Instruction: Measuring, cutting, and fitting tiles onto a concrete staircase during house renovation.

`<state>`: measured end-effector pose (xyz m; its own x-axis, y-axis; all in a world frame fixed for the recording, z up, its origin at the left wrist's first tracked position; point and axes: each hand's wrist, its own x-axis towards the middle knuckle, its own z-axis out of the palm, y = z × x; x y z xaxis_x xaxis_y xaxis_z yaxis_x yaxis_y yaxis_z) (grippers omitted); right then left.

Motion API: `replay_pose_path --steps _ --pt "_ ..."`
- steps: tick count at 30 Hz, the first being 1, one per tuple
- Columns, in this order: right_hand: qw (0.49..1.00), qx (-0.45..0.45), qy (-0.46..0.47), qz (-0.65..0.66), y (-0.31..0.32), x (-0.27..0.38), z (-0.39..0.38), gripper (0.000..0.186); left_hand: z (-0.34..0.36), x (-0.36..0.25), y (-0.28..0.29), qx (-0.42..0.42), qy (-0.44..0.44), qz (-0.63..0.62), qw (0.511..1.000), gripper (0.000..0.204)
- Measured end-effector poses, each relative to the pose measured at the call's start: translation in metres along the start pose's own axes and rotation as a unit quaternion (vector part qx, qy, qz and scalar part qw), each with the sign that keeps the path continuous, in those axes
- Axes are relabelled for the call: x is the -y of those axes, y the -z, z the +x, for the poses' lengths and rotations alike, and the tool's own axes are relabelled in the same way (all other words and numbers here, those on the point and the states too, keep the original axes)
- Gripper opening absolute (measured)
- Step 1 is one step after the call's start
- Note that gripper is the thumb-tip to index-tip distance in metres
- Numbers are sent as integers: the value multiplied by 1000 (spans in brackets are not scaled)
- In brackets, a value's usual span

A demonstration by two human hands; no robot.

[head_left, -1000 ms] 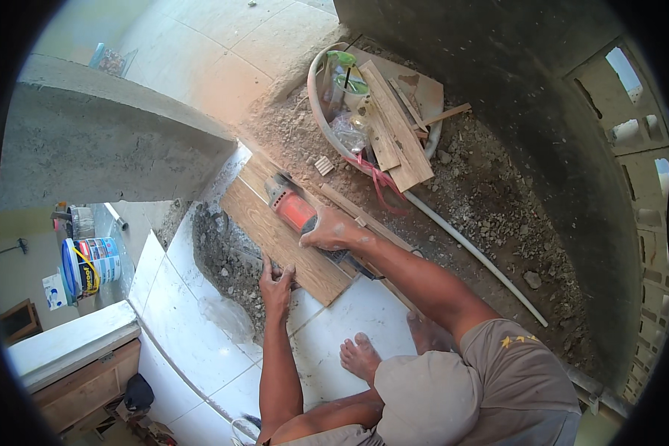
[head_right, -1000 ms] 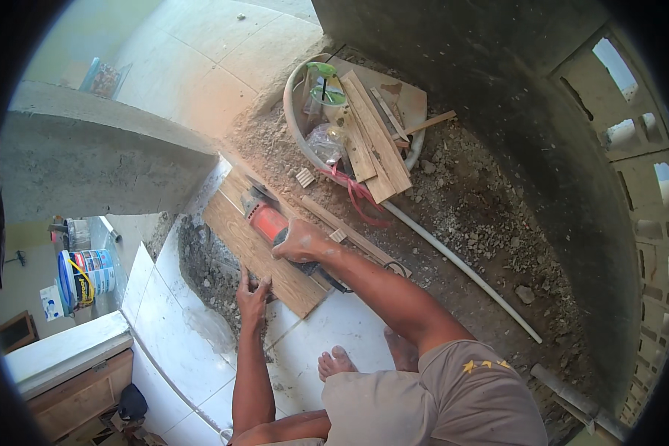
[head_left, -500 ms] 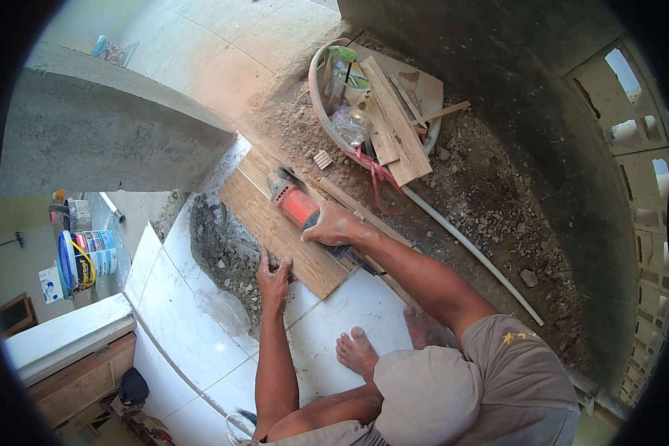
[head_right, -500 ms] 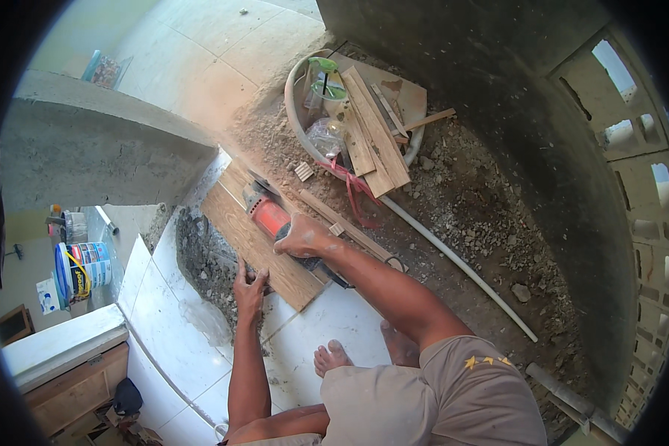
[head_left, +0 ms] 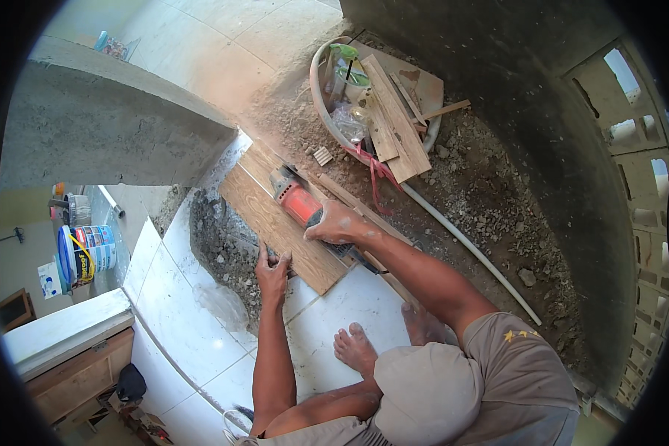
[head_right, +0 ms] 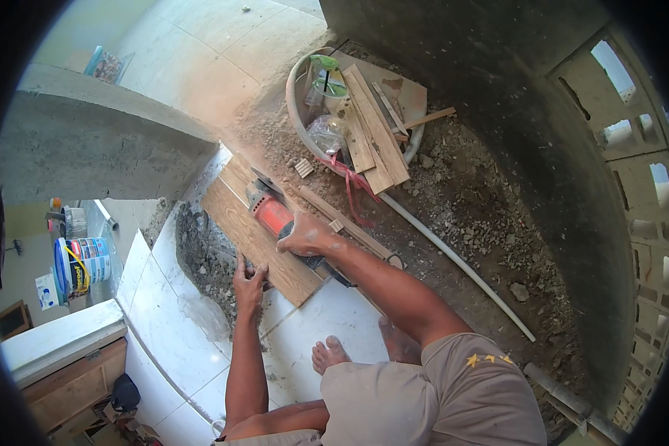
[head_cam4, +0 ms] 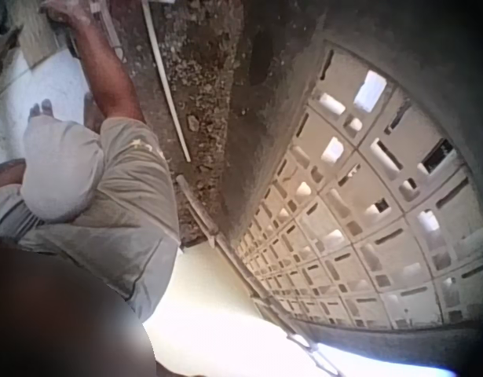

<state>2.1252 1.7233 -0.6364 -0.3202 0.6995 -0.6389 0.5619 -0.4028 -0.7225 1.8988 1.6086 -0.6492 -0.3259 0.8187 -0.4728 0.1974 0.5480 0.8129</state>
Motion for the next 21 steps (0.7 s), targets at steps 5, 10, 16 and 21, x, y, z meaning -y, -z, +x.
replay_pose_path --steps 5,10,16,21 --pt "1000 0 6 6 0 -3 -3 69 -3 -6 -2 -4 -1 4 1000 87" --pt "999 15 34 19 -2 -8 -2 64 -3 -5 0 -14 -5 5 1000 89" --pt "999 -6 35 12 -8 -16 2 76 0 0 1 -30 -38 49 998 89" --pt "999 -7 38 12 -10 -20 2 78 2 6 1 -27 -33 27 999 92"
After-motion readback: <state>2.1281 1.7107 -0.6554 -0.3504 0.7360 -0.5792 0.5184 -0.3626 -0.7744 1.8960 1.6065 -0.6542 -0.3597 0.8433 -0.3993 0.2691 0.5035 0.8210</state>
